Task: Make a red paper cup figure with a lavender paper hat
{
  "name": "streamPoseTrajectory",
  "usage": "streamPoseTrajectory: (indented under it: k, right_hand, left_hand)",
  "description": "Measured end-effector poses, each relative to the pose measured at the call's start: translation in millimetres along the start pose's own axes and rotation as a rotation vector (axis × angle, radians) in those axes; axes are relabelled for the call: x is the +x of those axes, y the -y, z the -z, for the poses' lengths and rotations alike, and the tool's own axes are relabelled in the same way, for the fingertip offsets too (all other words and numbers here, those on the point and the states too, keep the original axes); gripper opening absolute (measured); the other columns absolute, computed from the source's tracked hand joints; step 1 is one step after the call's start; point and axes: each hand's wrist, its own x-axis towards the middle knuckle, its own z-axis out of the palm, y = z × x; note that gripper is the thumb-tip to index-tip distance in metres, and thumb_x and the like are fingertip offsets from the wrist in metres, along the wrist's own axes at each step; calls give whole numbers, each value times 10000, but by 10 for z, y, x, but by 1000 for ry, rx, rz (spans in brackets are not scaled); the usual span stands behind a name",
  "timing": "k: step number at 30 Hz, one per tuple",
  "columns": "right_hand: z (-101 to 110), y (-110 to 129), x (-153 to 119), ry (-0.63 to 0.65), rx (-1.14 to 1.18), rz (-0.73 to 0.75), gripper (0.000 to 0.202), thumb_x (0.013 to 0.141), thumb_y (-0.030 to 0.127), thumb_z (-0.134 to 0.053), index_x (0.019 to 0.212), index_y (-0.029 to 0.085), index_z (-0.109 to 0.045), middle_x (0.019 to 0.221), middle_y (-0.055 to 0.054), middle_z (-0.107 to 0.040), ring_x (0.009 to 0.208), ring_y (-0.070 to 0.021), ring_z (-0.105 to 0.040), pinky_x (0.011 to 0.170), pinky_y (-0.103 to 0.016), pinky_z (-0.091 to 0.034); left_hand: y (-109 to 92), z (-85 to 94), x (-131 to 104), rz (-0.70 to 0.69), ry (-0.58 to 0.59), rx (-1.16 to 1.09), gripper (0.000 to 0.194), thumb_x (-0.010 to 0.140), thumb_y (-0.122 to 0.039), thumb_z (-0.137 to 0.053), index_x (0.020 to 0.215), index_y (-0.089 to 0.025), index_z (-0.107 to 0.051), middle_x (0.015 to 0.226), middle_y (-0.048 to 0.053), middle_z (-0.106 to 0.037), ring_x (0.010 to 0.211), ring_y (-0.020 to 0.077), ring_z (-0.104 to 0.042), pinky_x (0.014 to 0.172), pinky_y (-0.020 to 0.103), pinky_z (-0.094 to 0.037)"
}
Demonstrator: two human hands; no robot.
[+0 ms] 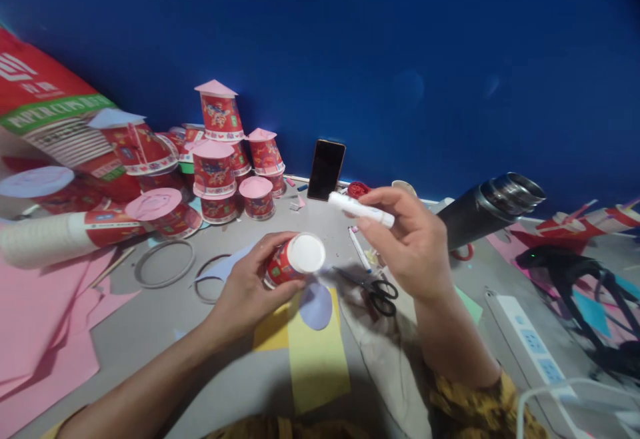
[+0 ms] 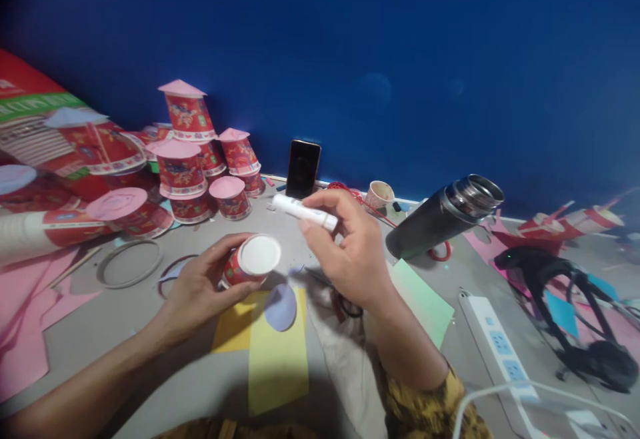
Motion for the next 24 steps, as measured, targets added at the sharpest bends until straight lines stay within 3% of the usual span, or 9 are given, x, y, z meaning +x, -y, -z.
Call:
streamPoseTrajectory:
  k: [3, 6, 8, 11, 15, 19, 24]
  right_hand:
    - [128, -172, 98, -23, -73, -57, 231, 884, 257, -666, 1107, 201, -696, 1011, -48, -723, 752, -160, -620, 638, -281, -478]
    - [240, -490, 89, 55, -272, -149, 256, 853, 259, -640, 1078, 181, -732, 950, -41, -733, 705, -159, -602, 643, -285, -464]
    - [289, -731, -19, 119, -330, -274, 260, 855, 264, -614, 1060, 165, -739, 856, -30, -724, 669, -160, -596, 642, -283, -460]
    - [311, -1031, -274, 200, -363, -375, 302, 893, 261, -557, 1128, 170, -725, 901, -38, -735, 740, -179, -626, 699, -292, -475]
    - [271, -1257, -526, 291, -507, -279, 280, 906, 218, -557, 1126, 178, -725, 1032, -89, -730, 955, -247, -636, 856, -363, -486]
    - [250, -1374, -597, 350, -662, -102, 244, 928, 191, -573, 1120, 159, -720, 1085, -140, -733, 1066, -313, -585, 965, -444, -451]
    - [220, -1299, -659, 249, -742, 84, 271, 928, 173, -585, 1172, 141, -697, 1187, -174, -698, 1146, -351, -544, 1007, -496, -443]
  left_hand:
    - [59, 21, 51, 105, -59, -60, 577, 737, -343, -846, 1244, -249, -587, 1252, 76, -672, 1173, 303, -621, 1048, 465, -462]
    - [87, 23, 104, 143, -93, -112, 524, 712, -294, -841, 1172, -267, -592, 1147, 45, -693, 1088, 277, -639, 974, 441, -494]
    - [92, 9, 129, 162, -121, -106, 491, 694, -269, -837, 1123, -268, -597, 1079, 30, -695, 1019, 260, -644, 929, 424, -502]
    - [97, -33, 145, 181, -167, -44, 480, 693, -286, -836, 1101, -258, -584, 1064, 35, -682, 988, 255, -633, 901, 420, -493]
    - [121, -107, 144, 161, -195, 38, 493, 700, -326, -836, 1100, -245, -560, 1076, 45, -662, 981, 251, -624, 882, 412, -491]
    - [174, -160, 131, 134, -172, 111, 529, 696, -321, -822, 1128, -219, -534, 1094, 52, -650, 987, 243, -628, 879, 396, -494]
    - [263, -198, 114, 115, -132, 165, 552, 720, -360, -810, 1159, -210, -512, 1128, 59, -639, 1033, 248, -626, 917, 394, -486]
